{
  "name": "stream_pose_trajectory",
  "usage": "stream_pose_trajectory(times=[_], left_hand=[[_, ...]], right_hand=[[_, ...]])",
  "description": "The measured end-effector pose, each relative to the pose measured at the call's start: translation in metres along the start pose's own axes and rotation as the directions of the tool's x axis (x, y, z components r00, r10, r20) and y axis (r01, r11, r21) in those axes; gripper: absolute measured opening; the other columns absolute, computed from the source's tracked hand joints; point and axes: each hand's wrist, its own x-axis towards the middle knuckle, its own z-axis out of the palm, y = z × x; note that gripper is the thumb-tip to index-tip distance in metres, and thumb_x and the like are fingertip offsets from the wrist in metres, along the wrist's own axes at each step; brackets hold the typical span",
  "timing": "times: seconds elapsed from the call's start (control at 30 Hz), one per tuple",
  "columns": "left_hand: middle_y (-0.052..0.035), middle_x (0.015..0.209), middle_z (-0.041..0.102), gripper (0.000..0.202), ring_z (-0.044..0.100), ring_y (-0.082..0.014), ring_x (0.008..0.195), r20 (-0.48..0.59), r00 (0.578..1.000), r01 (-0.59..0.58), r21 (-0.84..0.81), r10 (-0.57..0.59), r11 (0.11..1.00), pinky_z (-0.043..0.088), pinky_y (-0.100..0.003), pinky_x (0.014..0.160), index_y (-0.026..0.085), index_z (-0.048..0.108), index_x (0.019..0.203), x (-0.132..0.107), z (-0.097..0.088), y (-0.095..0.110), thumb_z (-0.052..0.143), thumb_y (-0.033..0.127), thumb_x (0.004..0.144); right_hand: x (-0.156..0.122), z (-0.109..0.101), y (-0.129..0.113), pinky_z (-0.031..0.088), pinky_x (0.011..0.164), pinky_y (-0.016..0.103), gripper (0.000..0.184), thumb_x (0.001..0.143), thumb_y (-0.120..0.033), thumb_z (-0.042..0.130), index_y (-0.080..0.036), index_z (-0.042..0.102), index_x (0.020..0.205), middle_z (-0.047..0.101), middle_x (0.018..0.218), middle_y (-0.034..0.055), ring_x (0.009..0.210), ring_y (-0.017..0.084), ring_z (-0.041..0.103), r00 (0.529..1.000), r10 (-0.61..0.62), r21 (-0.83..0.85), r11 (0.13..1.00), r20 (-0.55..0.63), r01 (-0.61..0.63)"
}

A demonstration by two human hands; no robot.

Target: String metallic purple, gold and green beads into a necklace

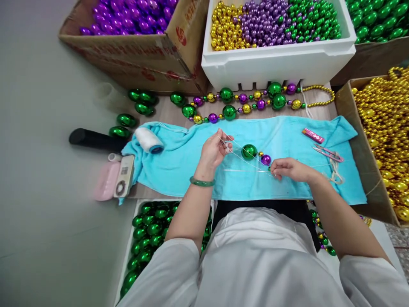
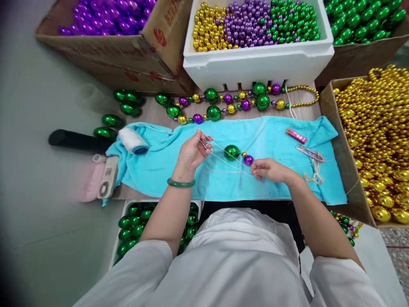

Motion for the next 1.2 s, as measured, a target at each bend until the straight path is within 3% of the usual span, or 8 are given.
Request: stream_pose_trajectory(times=[0.17,0.33,0.53,0.73,0.87,1.03,1.13,1.2], left_hand=[[-0.0017,0.065,0.062,0.034,0.053,-0.0067,0.045,0.089,0.996,0.007,0.232,-0.028,0.973,0.042,-0.019,0.041,0.015,0.055,0.07,-0.004,-0.011,0.003,0.064,0.045,0.084],[0.0006,0.053,0.055,0.034,0.047,-0.0068,0.04,0.134,0.99,-0.079,0.356,0.033,0.931,0.039,-0.018,0.038,0.015,0.059,0.07,-0.003,-0.008,0.02,0.064,0.046,0.082],[0.0001,0.053,0.055,0.034,0.049,-0.0073,0.041,0.269,0.954,-0.241,0.434,0.13,0.868,0.04,-0.018,0.038,0.015,0.06,0.069,-0.001,0.033,0.046,0.061,0.047,0.083],[0.0003,0.057,0.056,0.032,0.052,-0.007,0.046,0.236,0.972,-0.121,0.458,0.011,0.88,0.044,-0.018,0.045,0.014,0.058,0.071,0.019,0.057,0.007,0.056,0.042,0.086],[0.001,0.057,0.055,0.028,0.051,-0.007,0.046,0.169,0.985,-0.049,0.499,-0.041,0.865,0.044,-0.019,0.047,0.013,0.056,0.071,0.034,0.055,-0.025,0.05,0.035,0.089],[0.0003,0.06,0.056,0.028,0.053,-0.0086,0.052,0.158,0.985,-0.032,0.541,-0.064,0.841,0.045,-0.02,0.051,0.013,0.059,0.073,0.039,0.044,-0.038,0.048,0.033,0.088],[-0.0045,0.076,0.064,0.029,0.06,-0.013,0.069,0.198,0.979,-0.092,0.619,-0.041,0.78,0.049,-0.024,0.061,0.013,0.067,0.081,0.035,0.032,-0.037,0.049,0.035,0.087],[-0.0088,0.098,0.069,0.028,0.062,-0.0196,0.094,0.311,0.951,-0.248,0.755,0.002,0.608,0.052,-0.031,0.078,0.014,0.071,0.095,0.033,0.022,-0.028,0.054,0.035,0.085]], right_hand=[[0.007,0.002,0.003,0.034,0.05,0.023,0.025,0.074,-0.04,0.067,-0.017,0.06,0.075,0.056,0.055,-0.0028,0.049,0.009,0.045,0.99,0.101,0.047,0.993,0.099,-0.106],[-0.001,-0.022,-0.013,0.024,0.045,0.022,0.026,0.072,-0.041,0.07,-0.017,0.061,0.075,0.047,0.052,-0.0044,0.047,0.007,0.038,0.974,-0.043,0.134,0.988,-0.223,0.074],[-0.03,-0.073,-0.046,0.022,0.044,0.023,0.025,0.073,-0.04,0.073,-0.017,0.063,0.076,0.048,0.054,-0.0025,0.047,0.008,0.036,0.869,-0.151,0.0,0.985,-0.471,0.172],[-0.039,-0.1,-0.032,0.024,0.044,0.022,0.029,0.07,-0.043,0.074,-0.018,0.06,0.076,0.045,0.052,-0.0047,0.047,0.007,0.036,0.802,-0.076,-0.002,0.996,-0.592,0.094],[-0.033,-0.104,-0.011,0.028,0.046,0.022,0.029,0.071,-0.044,0.072,-0.018,0.058,0.075,0.044,0.051,-0.0057,0.047,0.008,0.038,0.801,-0.036,0.015,0.998,-0.598,0.056],[-0.039,-0.106,-0.006,0.042,0.056,0.027,0.028,0.072,-0.045,0.069,-0.019,0.063,0.078,0.06,0.06,0.0005,0.058,0.014,0.054,0.763,-0.089,-0.106,0.994,-0.641,0.027],[-0.048,-0.1,-0.017,0.047,0.064,0.028,0.02,0.076,-0.039,0.067,-0.019,0.065,0.077,0.063,0.064,0.0009,0.064,0.015,0.058,0.679,-0.188,-0.21,0.976,-0.71,0.051],[-0.053,-0.091,-0.027,0.047,0.068,0.026,0.015,0.079,-0.035,0.067,-0.02,0.066,0.08,0.064,0.067,0.0006,0.068,0.014,0.059,0.584,-0.265,-0.25,0.962,-0.768,0.109]])
